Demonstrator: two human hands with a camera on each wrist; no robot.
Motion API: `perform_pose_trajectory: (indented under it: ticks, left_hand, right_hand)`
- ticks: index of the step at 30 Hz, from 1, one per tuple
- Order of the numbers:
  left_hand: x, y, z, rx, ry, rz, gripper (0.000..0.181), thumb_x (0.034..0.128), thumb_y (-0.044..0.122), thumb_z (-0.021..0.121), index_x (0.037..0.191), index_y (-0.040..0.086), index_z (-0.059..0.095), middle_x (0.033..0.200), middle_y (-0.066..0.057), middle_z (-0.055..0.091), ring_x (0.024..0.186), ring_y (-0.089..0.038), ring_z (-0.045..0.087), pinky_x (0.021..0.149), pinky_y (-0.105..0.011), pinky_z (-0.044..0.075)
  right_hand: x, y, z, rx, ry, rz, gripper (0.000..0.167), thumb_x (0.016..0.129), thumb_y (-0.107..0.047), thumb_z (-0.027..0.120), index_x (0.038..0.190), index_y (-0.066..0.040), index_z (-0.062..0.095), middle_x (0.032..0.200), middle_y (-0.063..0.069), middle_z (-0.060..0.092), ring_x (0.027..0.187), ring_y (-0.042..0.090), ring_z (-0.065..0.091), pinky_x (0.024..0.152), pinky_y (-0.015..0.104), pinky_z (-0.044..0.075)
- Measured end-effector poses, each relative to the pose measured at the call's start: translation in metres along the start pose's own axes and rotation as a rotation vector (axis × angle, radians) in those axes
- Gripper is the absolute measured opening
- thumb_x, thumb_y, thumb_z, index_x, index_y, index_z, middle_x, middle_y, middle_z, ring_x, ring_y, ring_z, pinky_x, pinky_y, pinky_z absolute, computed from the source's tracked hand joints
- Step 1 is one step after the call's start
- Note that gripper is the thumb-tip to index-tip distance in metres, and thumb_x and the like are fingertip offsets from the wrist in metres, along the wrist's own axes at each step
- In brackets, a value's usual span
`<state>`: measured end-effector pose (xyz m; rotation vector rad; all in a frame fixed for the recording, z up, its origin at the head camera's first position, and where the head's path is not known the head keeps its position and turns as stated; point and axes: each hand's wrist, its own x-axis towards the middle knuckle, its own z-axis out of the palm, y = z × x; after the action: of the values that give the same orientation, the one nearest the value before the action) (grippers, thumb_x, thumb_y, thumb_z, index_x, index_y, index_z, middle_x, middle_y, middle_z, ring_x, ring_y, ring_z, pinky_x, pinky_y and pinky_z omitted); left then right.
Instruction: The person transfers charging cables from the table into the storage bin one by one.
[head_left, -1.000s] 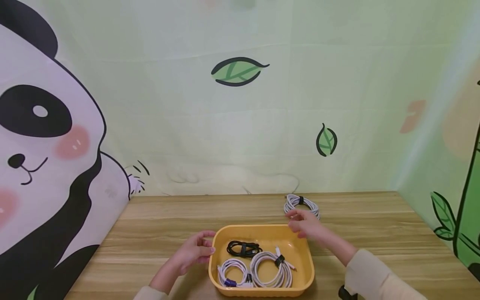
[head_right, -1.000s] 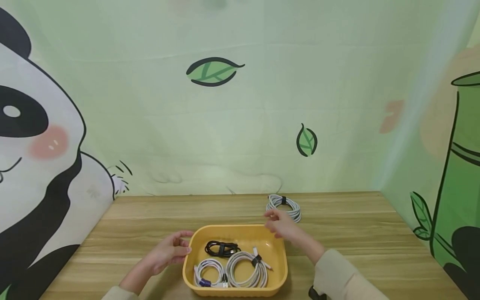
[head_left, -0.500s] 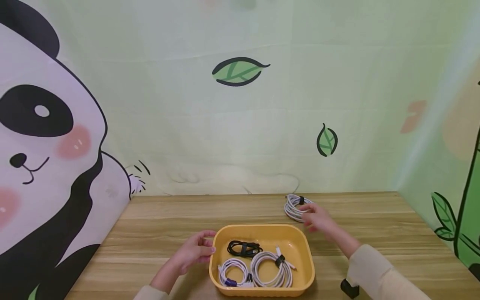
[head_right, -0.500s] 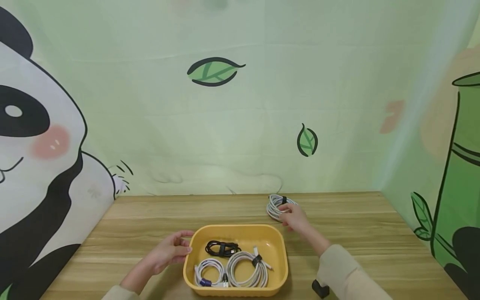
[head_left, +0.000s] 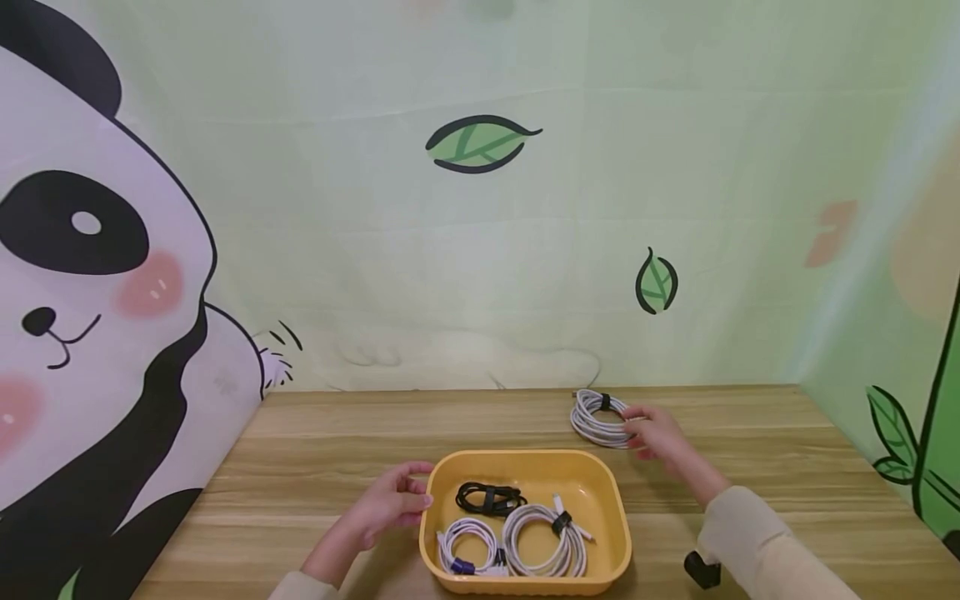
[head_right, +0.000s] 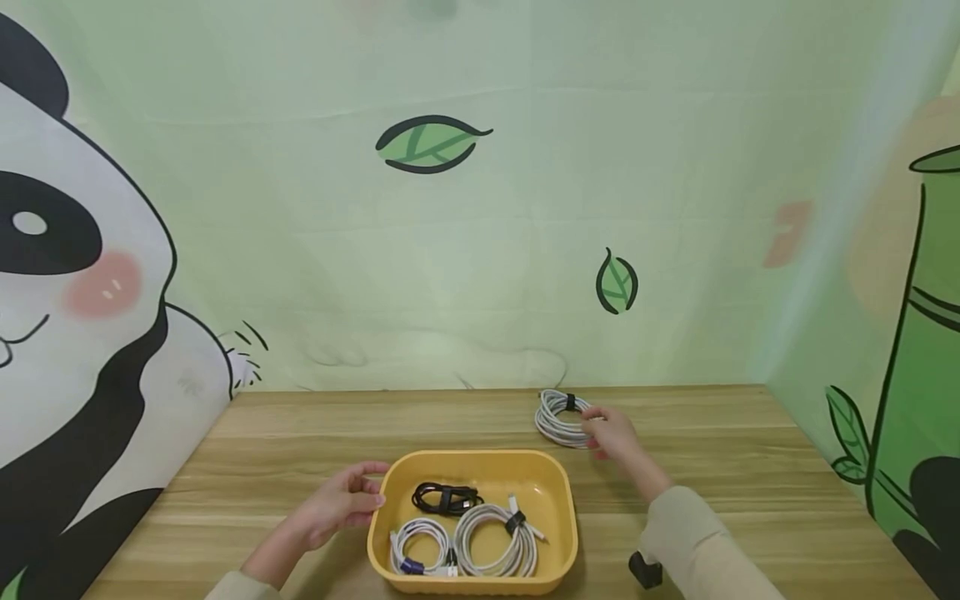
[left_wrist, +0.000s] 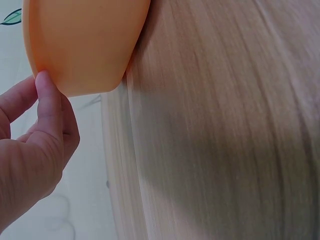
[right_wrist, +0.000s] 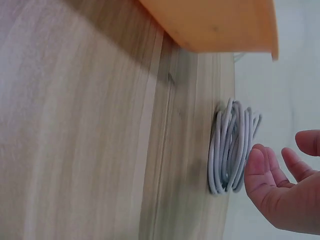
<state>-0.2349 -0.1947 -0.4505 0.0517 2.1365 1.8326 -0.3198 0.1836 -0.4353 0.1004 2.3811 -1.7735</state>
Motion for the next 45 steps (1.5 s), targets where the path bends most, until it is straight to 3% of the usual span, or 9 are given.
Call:
perform_pose_trajectory:
  ticks: [13, 26, 35, 45]
  left_hand:
    - [-0.001, 0.000, 0.000, -0.002, 0.001, -0.002, 0.050, 0.0800, -0.001, 0.057, 0.126, -0.004, 0.037, 0.088, -0.006, 0.046, 0.074, -0.013, 0.050, 0.064, -0.025, 0.048]
    - [0.000, 0.000, 0.000, -0.010, -0.011, -0.008, 0.049, 0.0810, -0.001, 0.055, 0.126, -0.004, 0.037, 0.087, -0.005, 0.046, 0.074, -0.013, 0.050, 0.064, -0.024, 0.048]
    - [0.001, -0.002, 0.000, -0.007, -0.005, 0.000, 0.050, 0.0798, -0.001, 0.057, 0.126, -0.004, 0.037, 0.087, -0.005, 0.046, 0.074, -0.013, 0.050, 0.065, -0.025, 0.048]
    - [0.001, -0.002, 0.000, -0.011, -0.003, -0.005, 0.050, 0.0800, -0.001, 0.056, 0.126, -0.004, 0.037, 0.088, -0.005, 0.046, 0.075, -0.013, 0.050, 0.064, -0.024, 0.048]
  right_hand:
    - [0.008, 0.009, -0.008, 0.099, 0.023, 0.083, 0.039, 0.087, -0.008, 0.045, 0.122, 0.008, 0.035, 0.074, -0.002, 0.052, 0.062, 0.011, 0.051, 0.055, 0.025, 0.047]
    - [0.014, 0.019, -0.010, 0.221, 0.035, 0.162, 0.042, 0.087, -0.012, 0.046, 0.123, 0.006, 0.032, 0.070, -0.002, 0.047, 0.056, 0.009, 0.049, 0.055, 0.027, 0.049]
    - [0.019, 0.033, -0.009, 0.251, 0.090, 0.212, 0.038, 0.086, -0.018, 0.049, 0.116, 0.000, 0.034, 0.073, 0.001, 0.048, 0.056, 0.009, 0.048, 0.053, 0.026, 0.050]
    - [0.026, 0.037, -0.005, 0.261, 0.167, 0.218, 0.050, 0.084, -0.024, 0.054, 0.121, 0.001, 0.031, 0.075, 0.001, 0.045, 0.055, 0.009, 0.046, 0.052, 0.027, 0.050]
